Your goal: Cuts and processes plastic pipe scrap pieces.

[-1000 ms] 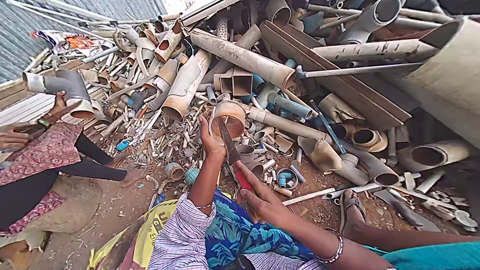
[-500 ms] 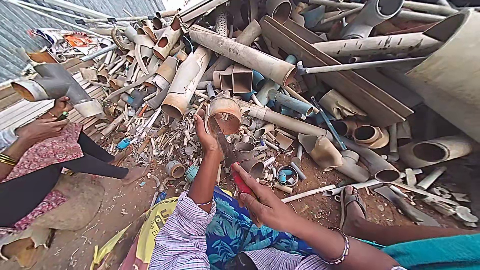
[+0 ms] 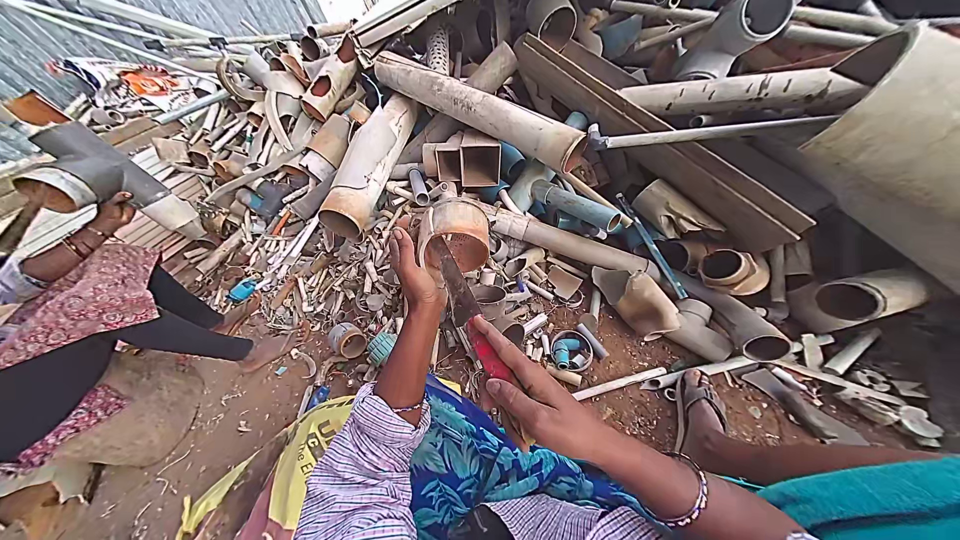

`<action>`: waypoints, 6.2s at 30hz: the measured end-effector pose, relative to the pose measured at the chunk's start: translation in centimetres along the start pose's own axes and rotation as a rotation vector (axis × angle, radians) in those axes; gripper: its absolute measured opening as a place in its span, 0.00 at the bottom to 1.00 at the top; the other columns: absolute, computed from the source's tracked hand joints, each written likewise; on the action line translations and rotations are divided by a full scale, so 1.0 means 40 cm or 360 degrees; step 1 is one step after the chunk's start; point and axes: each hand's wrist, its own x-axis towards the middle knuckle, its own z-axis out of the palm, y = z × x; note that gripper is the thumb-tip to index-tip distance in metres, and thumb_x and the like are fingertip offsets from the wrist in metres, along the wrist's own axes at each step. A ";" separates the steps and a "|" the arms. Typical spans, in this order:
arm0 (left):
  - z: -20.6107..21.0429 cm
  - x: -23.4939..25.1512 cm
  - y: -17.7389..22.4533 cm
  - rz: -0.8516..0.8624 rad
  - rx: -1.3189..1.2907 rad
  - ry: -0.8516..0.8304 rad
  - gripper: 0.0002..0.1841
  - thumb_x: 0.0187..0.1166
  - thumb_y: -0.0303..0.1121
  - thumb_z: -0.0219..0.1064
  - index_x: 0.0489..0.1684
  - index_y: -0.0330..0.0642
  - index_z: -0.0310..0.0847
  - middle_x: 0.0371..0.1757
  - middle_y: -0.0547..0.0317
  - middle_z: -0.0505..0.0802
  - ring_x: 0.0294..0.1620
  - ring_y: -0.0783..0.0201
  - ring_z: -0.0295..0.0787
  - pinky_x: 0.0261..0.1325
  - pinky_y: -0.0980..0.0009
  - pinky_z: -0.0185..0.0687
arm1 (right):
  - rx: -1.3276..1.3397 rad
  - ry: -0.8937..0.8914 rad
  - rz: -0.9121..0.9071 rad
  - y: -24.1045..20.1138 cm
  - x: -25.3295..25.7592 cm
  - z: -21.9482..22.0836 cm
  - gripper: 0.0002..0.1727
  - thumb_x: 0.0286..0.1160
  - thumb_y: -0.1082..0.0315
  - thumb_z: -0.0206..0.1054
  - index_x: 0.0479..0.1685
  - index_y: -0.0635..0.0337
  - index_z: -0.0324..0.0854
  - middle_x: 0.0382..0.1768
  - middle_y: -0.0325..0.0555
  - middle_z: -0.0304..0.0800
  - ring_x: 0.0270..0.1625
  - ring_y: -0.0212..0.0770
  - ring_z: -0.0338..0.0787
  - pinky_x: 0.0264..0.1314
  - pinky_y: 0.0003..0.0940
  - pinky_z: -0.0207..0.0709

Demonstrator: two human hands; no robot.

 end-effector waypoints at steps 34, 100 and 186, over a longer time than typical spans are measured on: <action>-0.059 0.068 -0.004 0.0317 0.0048 0.0035 0.19 0.95 0.38 0.39 0.68 0.35 0.67 0.55 0.56 0.89 0.58 0.67 0.88 0.66 0.63 0.84 | -0.0889 -0.0117 0.0059 0.003 -0.051 -0.101 0.35 0.85 0.70 0.50 0.94 0.53 0.54 0.46 0.51 0.88 0.32 0.33 0.80 0.40 0.31 0.78; -0.021 0.039 0.004 -0.0181 -0.0304 -0.0014 0.31 0.96 0.52 0.28 0.62 0.42 0.76 0.53 0.56 0.91 0.58 0.63 0.89 0.66 0.59 0.84 | -0.1650 0.0336 -0.0223 -0.013 -0.086 -0.081 0.34 0.71 0.71 0.59 0.84 0.53 0.74 0.35 0.52 0.90 0.28 0.52 0.88 0.28 0.48 0.78; -0.077 0.078 -0.066 0.1272 0.0785 -0.0226 0.19 0.86 0.34 0.60 0.60 0.20 0.74 0.59 0.41 0.88 0.64 0.66 0.86 0.70 0.72 0.80 | -0.1433 0.0784 -0.0366 0.219 0.013 -0.111 0.27 0.79 0.70 0.57 0.78 0.61 0.79 0.42 0.61 0.92 0.34 0.56 0.92 0.32 0.51 0.83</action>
